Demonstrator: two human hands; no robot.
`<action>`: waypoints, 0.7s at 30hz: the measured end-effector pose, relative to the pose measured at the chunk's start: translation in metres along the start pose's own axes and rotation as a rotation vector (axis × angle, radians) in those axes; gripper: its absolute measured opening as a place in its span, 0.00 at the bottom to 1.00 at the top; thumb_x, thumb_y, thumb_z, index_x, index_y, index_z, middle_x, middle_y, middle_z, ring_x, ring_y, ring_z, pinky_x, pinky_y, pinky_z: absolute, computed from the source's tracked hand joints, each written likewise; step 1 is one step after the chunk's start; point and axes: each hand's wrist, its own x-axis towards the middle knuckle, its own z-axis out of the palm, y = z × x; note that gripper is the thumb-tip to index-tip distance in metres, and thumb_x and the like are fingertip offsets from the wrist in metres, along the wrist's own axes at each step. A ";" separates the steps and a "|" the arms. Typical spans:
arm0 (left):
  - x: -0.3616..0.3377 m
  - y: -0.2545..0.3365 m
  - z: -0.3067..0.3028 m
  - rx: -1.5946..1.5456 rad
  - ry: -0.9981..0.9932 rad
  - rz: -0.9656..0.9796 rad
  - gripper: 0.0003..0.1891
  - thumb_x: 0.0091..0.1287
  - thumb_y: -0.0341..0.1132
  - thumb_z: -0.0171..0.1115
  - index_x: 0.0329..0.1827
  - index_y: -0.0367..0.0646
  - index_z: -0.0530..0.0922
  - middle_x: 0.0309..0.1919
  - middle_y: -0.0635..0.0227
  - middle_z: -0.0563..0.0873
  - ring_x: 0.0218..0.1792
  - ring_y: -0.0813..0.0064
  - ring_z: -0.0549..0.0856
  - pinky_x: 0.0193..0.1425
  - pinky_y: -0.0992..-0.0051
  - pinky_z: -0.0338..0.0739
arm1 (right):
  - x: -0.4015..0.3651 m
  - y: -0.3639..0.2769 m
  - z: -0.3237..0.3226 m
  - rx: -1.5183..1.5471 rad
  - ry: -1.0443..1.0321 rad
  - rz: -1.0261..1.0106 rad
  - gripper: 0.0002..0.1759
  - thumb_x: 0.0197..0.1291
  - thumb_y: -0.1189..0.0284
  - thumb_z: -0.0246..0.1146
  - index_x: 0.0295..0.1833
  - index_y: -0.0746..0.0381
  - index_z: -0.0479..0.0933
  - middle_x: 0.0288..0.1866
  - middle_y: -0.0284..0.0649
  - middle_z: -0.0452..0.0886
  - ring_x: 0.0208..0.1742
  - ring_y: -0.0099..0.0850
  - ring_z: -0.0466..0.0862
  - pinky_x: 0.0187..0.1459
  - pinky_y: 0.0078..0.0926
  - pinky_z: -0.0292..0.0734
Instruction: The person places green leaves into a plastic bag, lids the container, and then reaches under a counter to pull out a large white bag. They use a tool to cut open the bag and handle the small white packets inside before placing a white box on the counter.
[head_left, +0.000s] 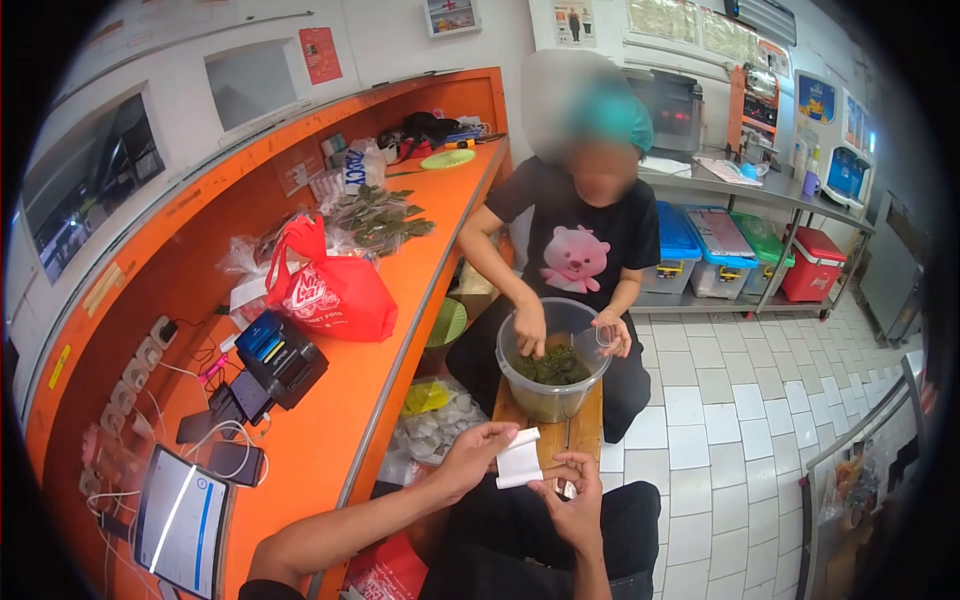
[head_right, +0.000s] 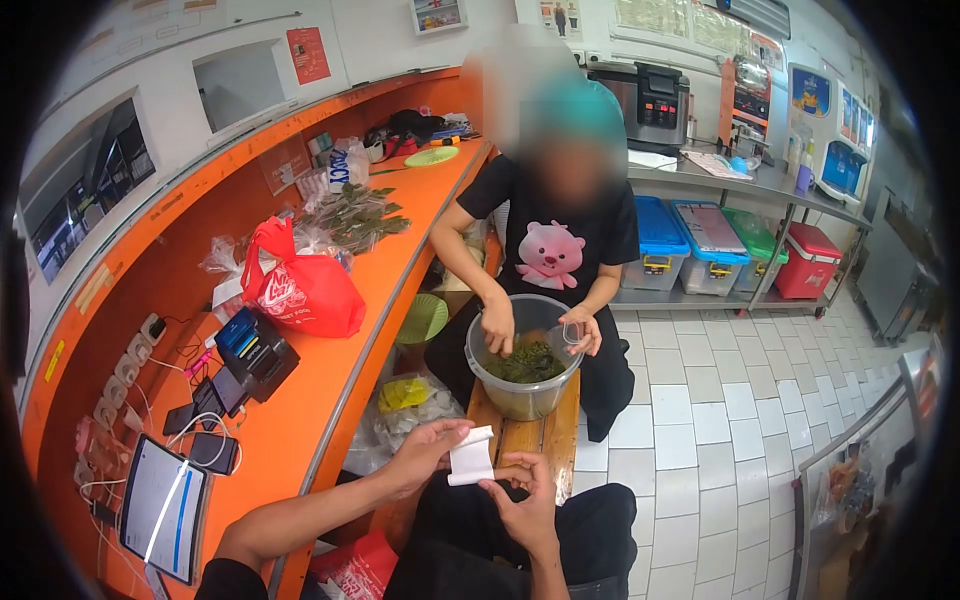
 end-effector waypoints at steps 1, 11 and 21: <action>0.000 0.002 -0.001 -0.001 0.004 -0.005 0.21 0.76 0.44 0.57 0.63 0.37 0.73 0.49 0.63 0.85 0.46 0.80 0.86 0.50 0.78 0.81 | 0.000 -0.004 0.001 0.002 -0.003 0.006 0.27 0.52 0.80 0.74 0.54 0.62 0.69 0.36 0.34 0.84 0.39 0.18 0.79 0.43 0.17 0.68; -0.016 0.016 0.014 0.142 -0.008 0.281 0.14 0.77 0.40 0.56 0.54 0.38 0.76 0.36 0.70 0.86 0.36 0.89 0.81 0.40 0.86 0.73 | -0.005 -0.019 0.002 -0.003 -0.035 0.054 0.31 0.72 0.59 0.57 0.71 0.64 0.58 0.56 0.48 0.77 0.56 0.32 0.77 0.60 0.29 0.66; -0.028 0.027 0.019 0.753 -0.039 0.731 0.21 0.80 0.48 0.40 0.56 0.41 0.74 0.36 0.71 0.91 0.53 0.72 0.79 0.62 0.68 0.65 | -0.005 -0.029 -0.003 0.248 0.012 -0.047 0.47 0.66 0.40 0.54 0.74 0.65 0.51 0.59 0.40 0.76 0.48 0.23 0.69 0.49 0.21 0.62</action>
